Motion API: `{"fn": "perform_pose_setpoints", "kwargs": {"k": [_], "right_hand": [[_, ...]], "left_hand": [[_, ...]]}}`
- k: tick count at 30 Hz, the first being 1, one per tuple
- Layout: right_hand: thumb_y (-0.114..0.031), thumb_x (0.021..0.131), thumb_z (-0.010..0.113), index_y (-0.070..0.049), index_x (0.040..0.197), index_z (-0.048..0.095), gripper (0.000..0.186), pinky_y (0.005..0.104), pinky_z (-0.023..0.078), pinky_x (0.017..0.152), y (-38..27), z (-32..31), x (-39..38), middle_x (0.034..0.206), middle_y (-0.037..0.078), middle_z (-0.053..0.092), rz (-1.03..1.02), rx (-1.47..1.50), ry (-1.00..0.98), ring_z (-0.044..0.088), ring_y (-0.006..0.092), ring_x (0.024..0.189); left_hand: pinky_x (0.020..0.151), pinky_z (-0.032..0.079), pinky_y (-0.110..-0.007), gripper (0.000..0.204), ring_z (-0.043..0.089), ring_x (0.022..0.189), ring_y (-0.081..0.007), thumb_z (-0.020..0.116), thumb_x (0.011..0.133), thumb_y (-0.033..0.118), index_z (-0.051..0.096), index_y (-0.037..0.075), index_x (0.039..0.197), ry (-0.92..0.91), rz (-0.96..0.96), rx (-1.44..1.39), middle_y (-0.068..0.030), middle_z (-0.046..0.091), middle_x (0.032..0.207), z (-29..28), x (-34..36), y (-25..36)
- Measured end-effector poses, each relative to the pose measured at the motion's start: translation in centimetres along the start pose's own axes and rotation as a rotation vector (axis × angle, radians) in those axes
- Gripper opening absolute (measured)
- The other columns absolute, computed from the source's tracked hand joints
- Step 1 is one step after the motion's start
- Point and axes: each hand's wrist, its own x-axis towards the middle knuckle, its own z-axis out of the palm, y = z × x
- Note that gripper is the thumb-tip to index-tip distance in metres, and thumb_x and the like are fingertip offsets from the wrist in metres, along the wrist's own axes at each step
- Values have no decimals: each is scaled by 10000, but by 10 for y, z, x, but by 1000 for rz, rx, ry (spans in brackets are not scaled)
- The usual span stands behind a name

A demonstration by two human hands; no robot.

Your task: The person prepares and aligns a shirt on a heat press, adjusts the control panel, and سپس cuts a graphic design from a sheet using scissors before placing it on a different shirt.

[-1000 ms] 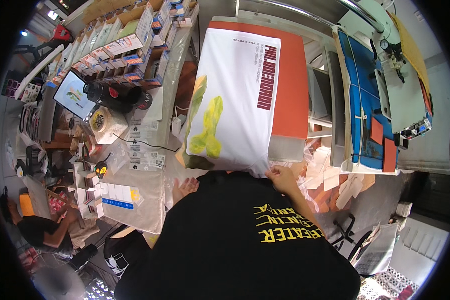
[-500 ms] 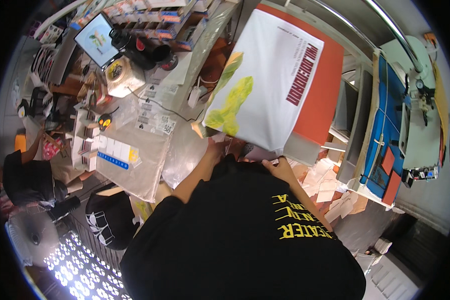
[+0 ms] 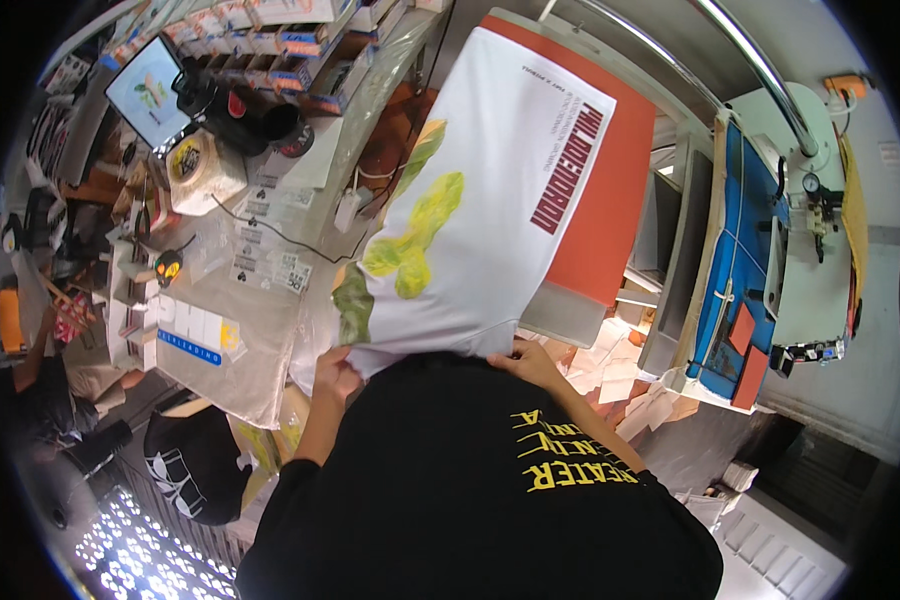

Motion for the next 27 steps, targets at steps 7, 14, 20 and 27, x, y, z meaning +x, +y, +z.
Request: {"fn": "perform_pose_setpoints", "kwargs": {"k": [7, 14, 20, 27], "right_hand": [[-330, 852, 755, -24, 997, 744, 338, 330, 516, 708, -39, -16, 4, 831, 103, 723, -57, -382, -100, 644, 182, 729], [-254, 986, 591, -35, 1030, 698, 247, 343, 523, 771, -87, -230, -148, 1011, 115, 714, -48, -251, 1492, 678, 195, 934], [-562, 962, 509, -15, 1024, 697, 582, 433, 450, 952, -19, -354, -239, 1139, 138, 670, 299, -643, 1885, 582, 328, 1120], [-728, 944, 285, -32, 1152, 696, 835, 488, 407, 1026, -48, -321, -208, 1246, 201, 642, 716, -675, 1693, 518, 381, 1235]], "left_hand": [[998, 482, -461, 425, 603, 1105, -337, 588, 915, 221, 535, 20, 1285, 101, 61, -188, -183, 610, 1196, 25, -20, 16], [989, 487, -456, 412, 616, 1083, -329, 618, 925, 229, 553, 10, 1268, 279, -26, -256, -173, 617, 1192, 56, -35, 14], [1000, 451, -437, 380, 589, 1122, -315, 663, 916, 230, 586, -6, 1204, 558, 19, 914, -168, 610, 1186, -29, 23, 56], [1032, 417, -467, 367, 538, 1189, -383, 668, 813, 75, 606, 10, 1169, -139, 1333, 1690, -203, 591, 1235, 266, 16, 70]]}}
